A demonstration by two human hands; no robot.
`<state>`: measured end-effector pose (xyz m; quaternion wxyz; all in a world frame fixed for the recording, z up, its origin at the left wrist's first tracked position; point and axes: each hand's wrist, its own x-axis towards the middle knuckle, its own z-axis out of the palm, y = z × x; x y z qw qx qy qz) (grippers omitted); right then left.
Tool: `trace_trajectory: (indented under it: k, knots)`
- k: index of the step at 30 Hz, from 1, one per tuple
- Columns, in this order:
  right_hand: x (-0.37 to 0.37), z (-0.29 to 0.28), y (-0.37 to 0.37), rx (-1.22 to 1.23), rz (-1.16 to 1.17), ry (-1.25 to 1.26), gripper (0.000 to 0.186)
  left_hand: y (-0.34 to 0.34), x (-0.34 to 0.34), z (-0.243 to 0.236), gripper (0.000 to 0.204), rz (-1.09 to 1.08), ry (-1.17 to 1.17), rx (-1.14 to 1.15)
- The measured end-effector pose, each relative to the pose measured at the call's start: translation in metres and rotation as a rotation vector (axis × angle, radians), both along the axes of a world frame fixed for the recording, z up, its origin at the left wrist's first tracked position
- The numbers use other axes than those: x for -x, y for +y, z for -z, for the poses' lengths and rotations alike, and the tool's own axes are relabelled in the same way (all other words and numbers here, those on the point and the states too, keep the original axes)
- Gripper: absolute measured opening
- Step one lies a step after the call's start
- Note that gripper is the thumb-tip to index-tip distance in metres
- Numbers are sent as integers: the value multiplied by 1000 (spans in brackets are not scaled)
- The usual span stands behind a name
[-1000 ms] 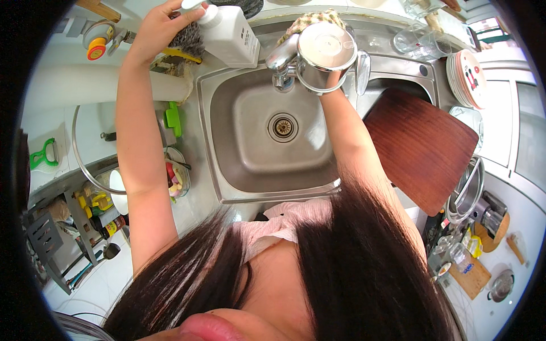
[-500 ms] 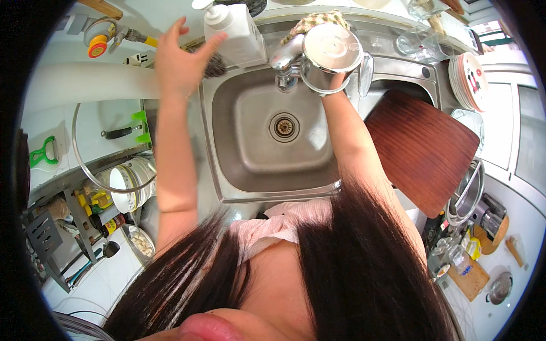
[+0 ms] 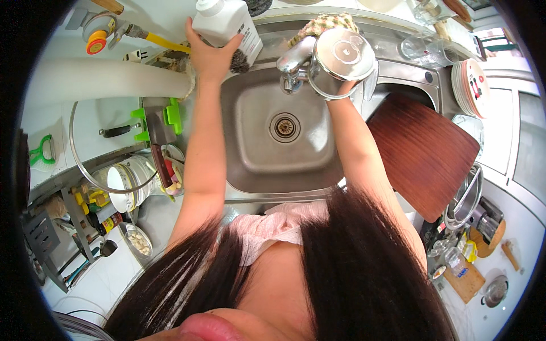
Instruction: The person cleans the kitchen countertop and sink area using a cloth and cleaning agent. They wipe the stainless steel surfaces around the stove and sink, then apply liquid cleaner to the sink and scrub it with a sponge before rinsing.
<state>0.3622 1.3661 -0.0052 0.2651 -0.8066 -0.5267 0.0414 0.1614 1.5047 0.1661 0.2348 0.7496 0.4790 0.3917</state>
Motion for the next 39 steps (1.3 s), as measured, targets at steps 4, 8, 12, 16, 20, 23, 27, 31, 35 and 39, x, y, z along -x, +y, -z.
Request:
trace_trajectory:
  k: [4,8,12,16,20,23,27,31,35,39]
  knots:
    - [8,19,7,-6,-72,-30,26,30,35,-19,110,196,73,82]
    - [61,14,26,-56,-192,22,26,28,38,-23,102,322,-132,209]
    - [110,-34,53,-116,-240,212,22,32,46,-20,100,324,-99,328]
    - [100,-39,53,-51,-327,192,20,42,56,-7,97,249,-17,244]
    - [64,-8,43,19,-286,176,17,40,64,3,107,215,-56,187]
    - [15,54,14,-224,-141,-55,10,34,52,15,117,168,-77,166]
    - [9,54,37,-357,-38,-148,9,20,51,26,117,60,-84,175]
    - [48,-35,75,-578,-283,10,1,0,35,16,102,32,-114,164]
    - [35,-44,105,-3,-416,-211,10,1,27,26,91,-3,-129,206]
    - [26,-63,92,112,-422,-274,13,2,27,28,92,-26,-158,288]
